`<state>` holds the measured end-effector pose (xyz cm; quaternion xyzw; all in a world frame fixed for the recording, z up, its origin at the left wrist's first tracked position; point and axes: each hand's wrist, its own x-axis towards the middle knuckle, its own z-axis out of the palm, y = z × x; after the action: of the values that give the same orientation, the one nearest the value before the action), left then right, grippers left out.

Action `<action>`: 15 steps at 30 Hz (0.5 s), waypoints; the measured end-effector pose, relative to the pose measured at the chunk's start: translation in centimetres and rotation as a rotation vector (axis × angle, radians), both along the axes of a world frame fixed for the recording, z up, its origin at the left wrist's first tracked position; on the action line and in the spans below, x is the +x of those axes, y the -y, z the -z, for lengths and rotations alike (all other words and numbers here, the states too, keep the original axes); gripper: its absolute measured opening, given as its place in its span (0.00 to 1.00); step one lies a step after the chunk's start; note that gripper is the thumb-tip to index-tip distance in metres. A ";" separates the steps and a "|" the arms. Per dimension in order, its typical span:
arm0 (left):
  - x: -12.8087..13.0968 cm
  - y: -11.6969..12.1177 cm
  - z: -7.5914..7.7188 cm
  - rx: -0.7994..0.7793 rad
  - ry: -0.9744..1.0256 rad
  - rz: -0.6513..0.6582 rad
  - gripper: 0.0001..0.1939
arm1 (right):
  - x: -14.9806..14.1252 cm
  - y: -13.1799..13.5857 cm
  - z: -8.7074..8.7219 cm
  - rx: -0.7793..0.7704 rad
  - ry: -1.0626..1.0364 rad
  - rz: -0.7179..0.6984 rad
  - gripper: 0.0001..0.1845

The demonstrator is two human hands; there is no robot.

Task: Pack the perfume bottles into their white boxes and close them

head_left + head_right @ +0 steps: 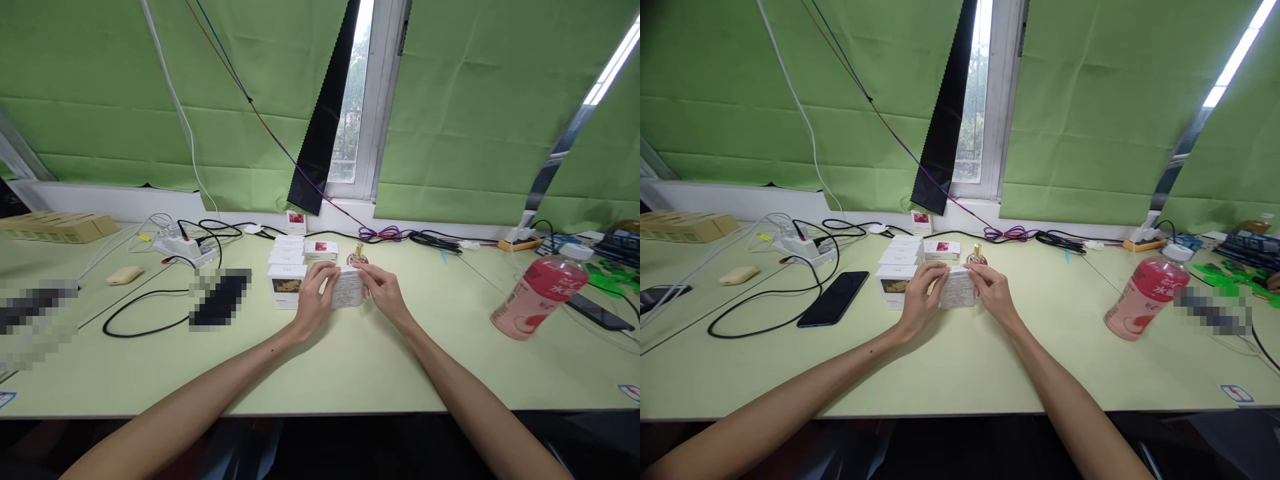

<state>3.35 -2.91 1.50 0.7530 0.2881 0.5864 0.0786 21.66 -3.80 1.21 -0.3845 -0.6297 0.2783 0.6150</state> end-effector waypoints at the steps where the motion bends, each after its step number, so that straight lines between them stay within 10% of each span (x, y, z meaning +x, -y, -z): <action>1: 0.0 0.0 0.0 0.001 0.002 0.002 0.07 | 0.0 0.0 0.0 0.000 -0.008 -0.004 0.22; 15: -0.1 -0.1 0.3 0.006 -0.044 -0.041 0.09 | -0.1 0.0 0.5 -0.037 -0.028 -0.033 0.23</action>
<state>3.25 -2.83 1.19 0.7599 0.3034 0.5720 0.0580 21.51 -3.83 0.71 -0.3814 -0.6221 0.3053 0.6119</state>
